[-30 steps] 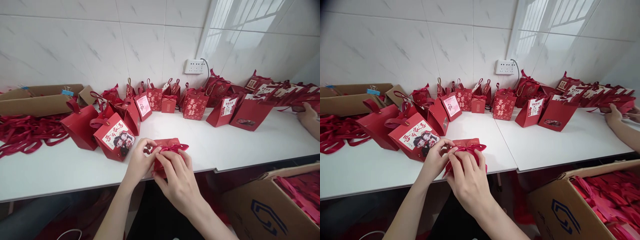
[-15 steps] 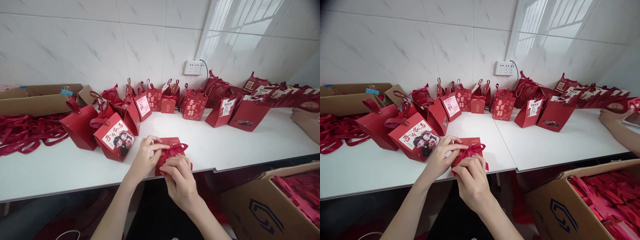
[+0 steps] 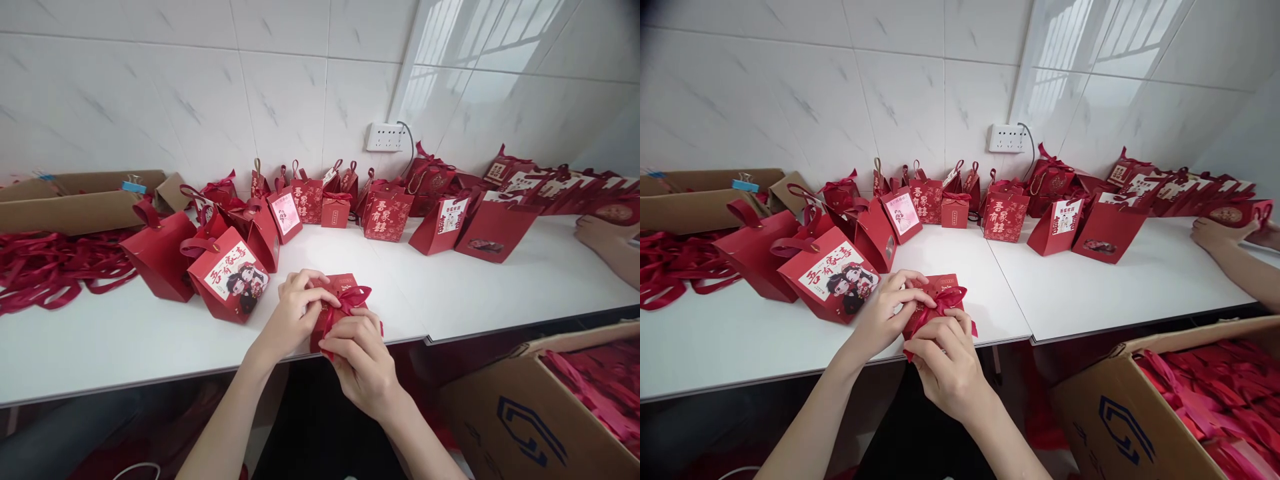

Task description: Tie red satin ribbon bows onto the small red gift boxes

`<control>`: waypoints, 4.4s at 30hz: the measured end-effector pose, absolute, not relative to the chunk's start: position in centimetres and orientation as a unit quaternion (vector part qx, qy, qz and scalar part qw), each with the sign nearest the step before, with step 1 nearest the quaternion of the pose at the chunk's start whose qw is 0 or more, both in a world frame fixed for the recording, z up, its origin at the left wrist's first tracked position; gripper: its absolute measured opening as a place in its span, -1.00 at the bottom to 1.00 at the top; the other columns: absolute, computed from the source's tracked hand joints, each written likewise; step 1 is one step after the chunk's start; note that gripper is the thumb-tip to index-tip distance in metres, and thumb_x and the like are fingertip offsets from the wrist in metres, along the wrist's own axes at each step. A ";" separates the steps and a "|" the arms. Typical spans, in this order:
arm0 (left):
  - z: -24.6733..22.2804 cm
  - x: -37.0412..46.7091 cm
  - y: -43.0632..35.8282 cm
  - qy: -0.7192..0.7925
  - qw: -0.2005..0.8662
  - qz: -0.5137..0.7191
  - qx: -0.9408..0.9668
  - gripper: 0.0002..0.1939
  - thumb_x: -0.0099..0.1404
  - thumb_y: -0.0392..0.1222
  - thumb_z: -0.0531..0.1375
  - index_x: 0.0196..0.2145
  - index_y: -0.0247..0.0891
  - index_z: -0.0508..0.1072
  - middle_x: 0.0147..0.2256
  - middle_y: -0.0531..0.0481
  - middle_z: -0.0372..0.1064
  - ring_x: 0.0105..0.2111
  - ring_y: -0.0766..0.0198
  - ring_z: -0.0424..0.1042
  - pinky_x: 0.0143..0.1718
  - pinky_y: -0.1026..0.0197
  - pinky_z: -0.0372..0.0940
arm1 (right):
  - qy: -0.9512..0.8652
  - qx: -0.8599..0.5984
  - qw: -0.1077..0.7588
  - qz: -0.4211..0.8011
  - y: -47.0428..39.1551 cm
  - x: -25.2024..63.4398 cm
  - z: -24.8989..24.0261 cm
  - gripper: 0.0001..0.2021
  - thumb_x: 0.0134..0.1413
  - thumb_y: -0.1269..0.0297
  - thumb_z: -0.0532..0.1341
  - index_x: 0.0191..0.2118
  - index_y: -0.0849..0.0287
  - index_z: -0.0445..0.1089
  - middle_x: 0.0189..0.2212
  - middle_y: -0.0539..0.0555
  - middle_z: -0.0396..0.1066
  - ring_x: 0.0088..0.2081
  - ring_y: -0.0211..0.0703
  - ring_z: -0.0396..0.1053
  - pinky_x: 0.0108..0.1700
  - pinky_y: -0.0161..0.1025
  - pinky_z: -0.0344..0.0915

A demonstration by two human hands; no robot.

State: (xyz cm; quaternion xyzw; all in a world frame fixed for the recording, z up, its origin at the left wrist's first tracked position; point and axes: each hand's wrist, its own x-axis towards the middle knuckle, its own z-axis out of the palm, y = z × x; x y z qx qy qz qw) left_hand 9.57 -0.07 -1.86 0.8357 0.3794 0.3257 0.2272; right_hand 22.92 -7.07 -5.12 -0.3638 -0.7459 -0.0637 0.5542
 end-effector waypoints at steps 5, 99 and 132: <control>-1.8 9.6 0.0 0.397 0.240 0.313 0.829 -0.62 0.22 -0.41 -0.05 -0.41 -0.11 0.52 -0.08 0.03 0.28 -0.02 0.16 0.22 0.08 -0.03 0.06 | -0.766 -0.324 0.553 -0.038 -7.0 23.6 -5.0 -0.80 0.09 0.60 0.08 -0.32 0.15 0.33 -0.47 0.00 0.38 -0.36 -0.23 0.34 -0.11 -0.04 0.25; -5.3 10.6 -0.3 0.450 0.456 0.525 0.561 -0.66 0.22 -0.04 0.04 -0.61 -0.22 0.06 -0.61 0.16 -0.07 -0.57 0.39 -0.01 -0.53 0.32 -0.02 | -0.764 -0.290 0.573 0.064 -7.4 25.1 -3.4 -0.86 0.14 0.25 0.09 -0.32 0.16 0.34 -0.42 0.09 0.41 -0.30 -0.08 0.36 -0.18 -0.06 0.24; -4.2 10.9 -1.2 0.468 0.387 0.544 0.579 -0.89 0.23 -0.15 0.09 -0.39 -0.24 0.31 -0.47 0.10 0.27 -0.46 0.37 0.27 -0.39 0.33 0.20 | -0.639 -0.435 0.433 0.463 -3.8 29.6 -6.0 0.10 -0.27 0.03 0.40 0.28 0.00 -0.34 0.23 0.28 -0.06 0.13 0.06 0.19 0.10 0.05 0.19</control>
